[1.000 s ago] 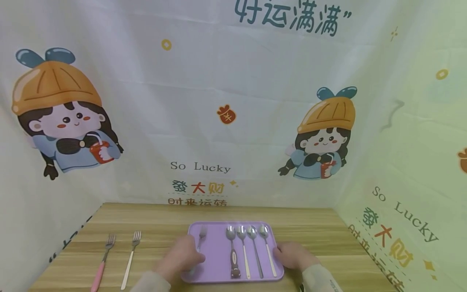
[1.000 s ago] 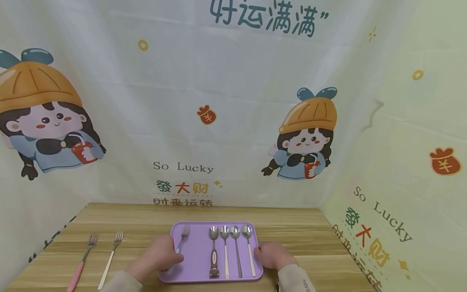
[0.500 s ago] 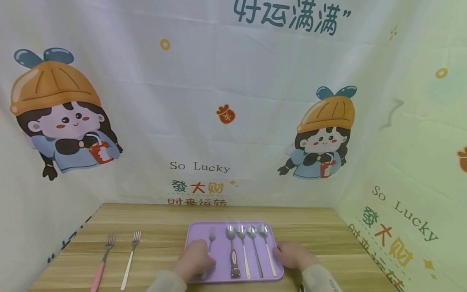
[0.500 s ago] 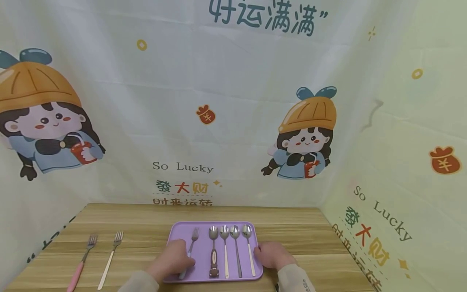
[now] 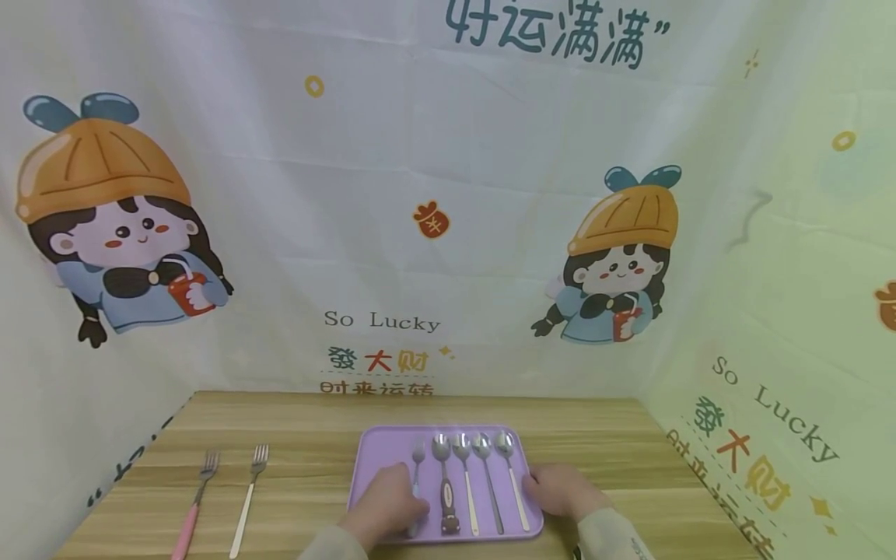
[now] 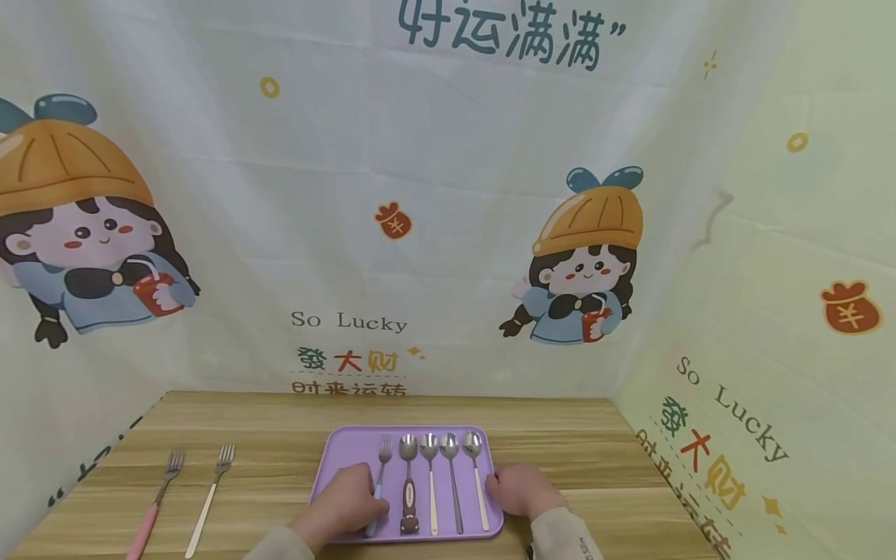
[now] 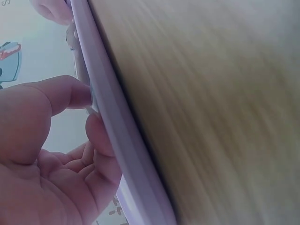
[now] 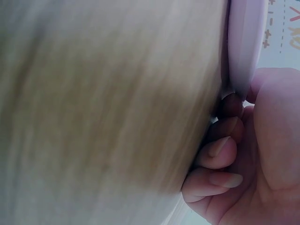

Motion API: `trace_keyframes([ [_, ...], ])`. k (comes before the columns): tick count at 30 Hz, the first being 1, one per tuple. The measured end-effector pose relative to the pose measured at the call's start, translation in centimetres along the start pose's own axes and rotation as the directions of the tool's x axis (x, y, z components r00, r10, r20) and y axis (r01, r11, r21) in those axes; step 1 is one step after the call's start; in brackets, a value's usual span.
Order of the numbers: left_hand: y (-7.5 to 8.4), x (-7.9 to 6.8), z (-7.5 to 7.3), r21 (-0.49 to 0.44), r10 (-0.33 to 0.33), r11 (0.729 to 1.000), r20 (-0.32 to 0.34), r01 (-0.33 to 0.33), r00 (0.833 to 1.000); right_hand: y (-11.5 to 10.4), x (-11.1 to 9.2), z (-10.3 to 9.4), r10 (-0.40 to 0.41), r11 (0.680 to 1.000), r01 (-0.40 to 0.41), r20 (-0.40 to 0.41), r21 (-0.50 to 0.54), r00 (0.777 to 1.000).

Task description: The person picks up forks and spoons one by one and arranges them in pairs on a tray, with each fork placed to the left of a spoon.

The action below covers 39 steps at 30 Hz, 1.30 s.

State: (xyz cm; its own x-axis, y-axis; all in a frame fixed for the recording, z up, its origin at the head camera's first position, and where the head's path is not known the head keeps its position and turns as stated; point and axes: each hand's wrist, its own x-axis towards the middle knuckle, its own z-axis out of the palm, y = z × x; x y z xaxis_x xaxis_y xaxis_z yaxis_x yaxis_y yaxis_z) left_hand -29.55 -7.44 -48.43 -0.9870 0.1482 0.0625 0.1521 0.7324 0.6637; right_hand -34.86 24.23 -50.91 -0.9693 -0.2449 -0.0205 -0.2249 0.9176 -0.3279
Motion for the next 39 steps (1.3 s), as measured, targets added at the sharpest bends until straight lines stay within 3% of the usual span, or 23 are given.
trace_keyframes([
  [9,0.3,-0.1,0.3,-0.008,0.006,1.0,0.007,-0.006,1.0,-1.7,-1.3,-1.3,0.02,1.0,-0.019,-0.023,0.008,1.0],
  [39,0.5,-0.3,0.4,-0.017,0.018,1.0,-0.001,-0.018,1.0,-0.8,-0.8,-0.6,-0.032,0.999,0.031,-0.025,-0.008,0.999],
])
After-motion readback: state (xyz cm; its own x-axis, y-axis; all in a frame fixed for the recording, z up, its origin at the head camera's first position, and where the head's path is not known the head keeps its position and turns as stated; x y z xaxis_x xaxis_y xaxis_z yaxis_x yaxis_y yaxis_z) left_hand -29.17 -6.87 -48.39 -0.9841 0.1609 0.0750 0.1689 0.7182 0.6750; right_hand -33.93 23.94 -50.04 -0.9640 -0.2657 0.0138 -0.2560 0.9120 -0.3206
